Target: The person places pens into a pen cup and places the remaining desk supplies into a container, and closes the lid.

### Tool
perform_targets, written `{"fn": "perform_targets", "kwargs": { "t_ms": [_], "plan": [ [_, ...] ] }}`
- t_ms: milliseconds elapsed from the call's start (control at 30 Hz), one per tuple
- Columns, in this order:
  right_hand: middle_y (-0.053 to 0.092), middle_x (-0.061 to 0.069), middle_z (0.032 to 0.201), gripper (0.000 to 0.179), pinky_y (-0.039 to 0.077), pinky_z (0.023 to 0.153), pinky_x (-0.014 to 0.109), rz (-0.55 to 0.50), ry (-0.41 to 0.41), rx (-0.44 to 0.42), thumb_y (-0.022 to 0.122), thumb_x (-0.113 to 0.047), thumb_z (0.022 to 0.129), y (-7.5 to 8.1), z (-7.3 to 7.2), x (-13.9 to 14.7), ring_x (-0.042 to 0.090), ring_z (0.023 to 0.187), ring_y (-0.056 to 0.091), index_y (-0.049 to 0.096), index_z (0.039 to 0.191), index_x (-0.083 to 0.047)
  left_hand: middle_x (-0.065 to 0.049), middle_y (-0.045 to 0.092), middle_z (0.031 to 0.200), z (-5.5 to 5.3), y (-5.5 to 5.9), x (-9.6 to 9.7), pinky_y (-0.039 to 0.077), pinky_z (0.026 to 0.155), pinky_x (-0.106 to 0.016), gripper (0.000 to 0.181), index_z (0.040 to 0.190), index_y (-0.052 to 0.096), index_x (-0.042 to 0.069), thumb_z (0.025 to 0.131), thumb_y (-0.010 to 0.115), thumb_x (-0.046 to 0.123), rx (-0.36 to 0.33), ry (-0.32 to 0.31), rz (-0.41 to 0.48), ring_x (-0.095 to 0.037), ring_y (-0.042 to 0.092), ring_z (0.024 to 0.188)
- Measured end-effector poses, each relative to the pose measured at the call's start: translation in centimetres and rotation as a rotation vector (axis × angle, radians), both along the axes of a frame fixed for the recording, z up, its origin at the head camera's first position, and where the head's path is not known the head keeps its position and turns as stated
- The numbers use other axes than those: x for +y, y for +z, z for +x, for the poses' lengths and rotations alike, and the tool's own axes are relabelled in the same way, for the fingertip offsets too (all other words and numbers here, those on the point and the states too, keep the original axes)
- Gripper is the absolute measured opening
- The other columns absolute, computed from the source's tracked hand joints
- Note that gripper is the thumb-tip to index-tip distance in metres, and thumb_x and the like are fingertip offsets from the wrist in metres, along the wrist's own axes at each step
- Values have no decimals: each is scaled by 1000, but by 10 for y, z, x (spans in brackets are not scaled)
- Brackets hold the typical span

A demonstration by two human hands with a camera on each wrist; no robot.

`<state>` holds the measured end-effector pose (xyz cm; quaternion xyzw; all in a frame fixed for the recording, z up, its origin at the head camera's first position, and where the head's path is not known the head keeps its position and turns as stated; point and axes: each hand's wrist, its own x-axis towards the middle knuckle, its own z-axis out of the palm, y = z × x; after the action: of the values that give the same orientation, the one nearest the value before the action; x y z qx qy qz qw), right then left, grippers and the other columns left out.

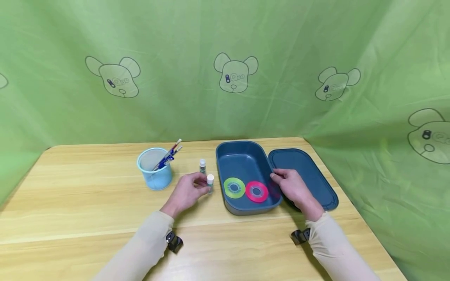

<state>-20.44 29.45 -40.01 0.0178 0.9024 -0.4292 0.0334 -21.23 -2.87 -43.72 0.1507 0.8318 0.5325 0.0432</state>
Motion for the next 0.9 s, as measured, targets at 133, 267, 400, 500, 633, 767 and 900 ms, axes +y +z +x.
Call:
{"fn": "perform_targets", "kwargs": {
  "t_ms": [133,267,400,500,633,767,900],
  "plan": [
    [46,30,140,45,34,111,49,2,-2,-2,52,-15,102,0,1,0,39,133,40,47,138,12,-2,68,93,0,0,2,56,83,-33,20,103,70,5,84,77,4,2,2,-9,-18,65,89],
    [46,31,140,45,35,110,50,-2,-4,-6,52,-15,102,1,2,0,39,132,40,47,138,12,-1,68,93,1,1,3,56,83,-33,20,102,70,6,84,77,5,7,11,-22,-18,65,90],
    [46,31,140,45,36,110,49,-10,-2,-3,52,-15,102,1,2,1,39,132,41,47,137,12,-1,68,95,2,6,3,56,83,-33,21,104,70,7,84,77,7,9,25,-35,-19,65,92],
    [46,30,140,45,36,109,49,-16,1,-1,52,-15,102,1,1,1,39,132,41,47,137,12,0,68,96,1,12,3,55,84,-34,22,106,70,8,85,77,9,30,27,-36,-17,64,93],
    [47,30,139,45,37,109,49,-19,-1,-3,52,-15,102,0,1,1,39,131,42,47,138,12,1,68,93,-3,22,6,55,85,-34,21,105,71,7,85,77,10,90,34,3,-16,64,90],
    [46,30,140,46,37,109,49,-22,0,-13,51,-16,102,-1,1,1,38,132,42,45,139,12,2,68,91,-8,34,11,55,83,-32,22,106,72,6,85,78,11,138,52,48,-15,63,88],
    [45,30,141,47,36,110,49,-21,2,-15,52,-16,102,-1,0,1,38,132,41,45,139,12,0,68,93,-14,47,21,55,81,-29,25,110,71,4,87,76,14,145,48,86,-15,62,90]
  ]
}}
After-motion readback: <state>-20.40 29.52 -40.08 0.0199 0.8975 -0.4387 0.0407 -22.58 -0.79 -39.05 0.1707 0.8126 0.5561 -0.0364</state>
